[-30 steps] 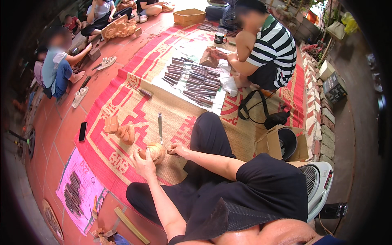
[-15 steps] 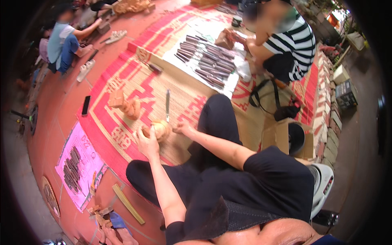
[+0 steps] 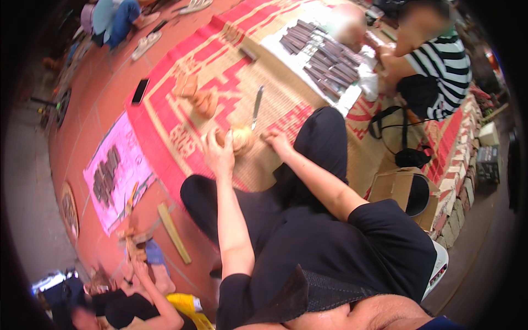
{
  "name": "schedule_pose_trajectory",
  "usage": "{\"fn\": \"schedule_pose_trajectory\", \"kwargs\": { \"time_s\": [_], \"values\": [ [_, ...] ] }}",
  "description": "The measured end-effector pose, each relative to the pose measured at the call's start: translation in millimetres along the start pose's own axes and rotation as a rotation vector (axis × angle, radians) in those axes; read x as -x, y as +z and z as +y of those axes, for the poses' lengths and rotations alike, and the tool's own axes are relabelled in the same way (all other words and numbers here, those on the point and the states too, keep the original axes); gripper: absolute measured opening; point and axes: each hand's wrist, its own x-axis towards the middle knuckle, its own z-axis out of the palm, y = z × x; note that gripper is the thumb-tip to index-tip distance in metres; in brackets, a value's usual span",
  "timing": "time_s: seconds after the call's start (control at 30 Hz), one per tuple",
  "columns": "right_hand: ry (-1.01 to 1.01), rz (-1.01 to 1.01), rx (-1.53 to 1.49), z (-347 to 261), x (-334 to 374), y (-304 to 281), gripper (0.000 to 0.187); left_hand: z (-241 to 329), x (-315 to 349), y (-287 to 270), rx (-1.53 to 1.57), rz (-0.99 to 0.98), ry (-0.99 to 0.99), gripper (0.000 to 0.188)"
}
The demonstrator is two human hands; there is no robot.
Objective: The person sits on a mat and carves a small wooden block using a knife, shaping it by hand. They rotate the block and make repeated cuts while other people work nearby.
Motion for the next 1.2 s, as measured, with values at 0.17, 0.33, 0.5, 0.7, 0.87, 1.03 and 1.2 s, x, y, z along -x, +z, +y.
{"fn": "schedule_pose_trajectory", "kwargs": {
  "time_s": [0.17,0.33,0.5,0.7,0.87,1.03,1.2],
  "values": [
    [0.008,-0.001,-0.205,-27.6,5.4,3.6,0.009,-16.1,15.1,-13.1,0.113,-0.002,-0.056,0.044],
    [-0.04,-0.089,-0.27,-44.8,19.9,29.1,0.008,-21.1,34.3,-18.7,0.277,0.065,-0.051,0.055],
    [-0.13,-0.139,-0.102,-38.3,26.5,56.8,0.01,-27.1,38.0,-17.4,0.327,0.086,-0.077,0.056],
    [-0.737,0.0,0.391,-78.6,49.2,89.3,0.019,-24.0,34.7,-17.7,0.273,0.082,-0.007,0.053],
    [-0.266,-0.218,-0.08,-68.5,19.0,81.0,0.018,-10.2,25.3,-10.3,0.188,0.041,-0.049,0.052],
    [-0.12,-0.219,-0.211,-69.1,-14.9,55.7,0.016,-7.0,10.7,-6.0,0.114,-0.042,-0.006,0.048],
    [-0.19,-0.303,-0.405,-50.1,2.8,71.6,0.017,0.2,9.5,-9.3,0.132,-0.085,-0.041,0.044]
  ]
}}
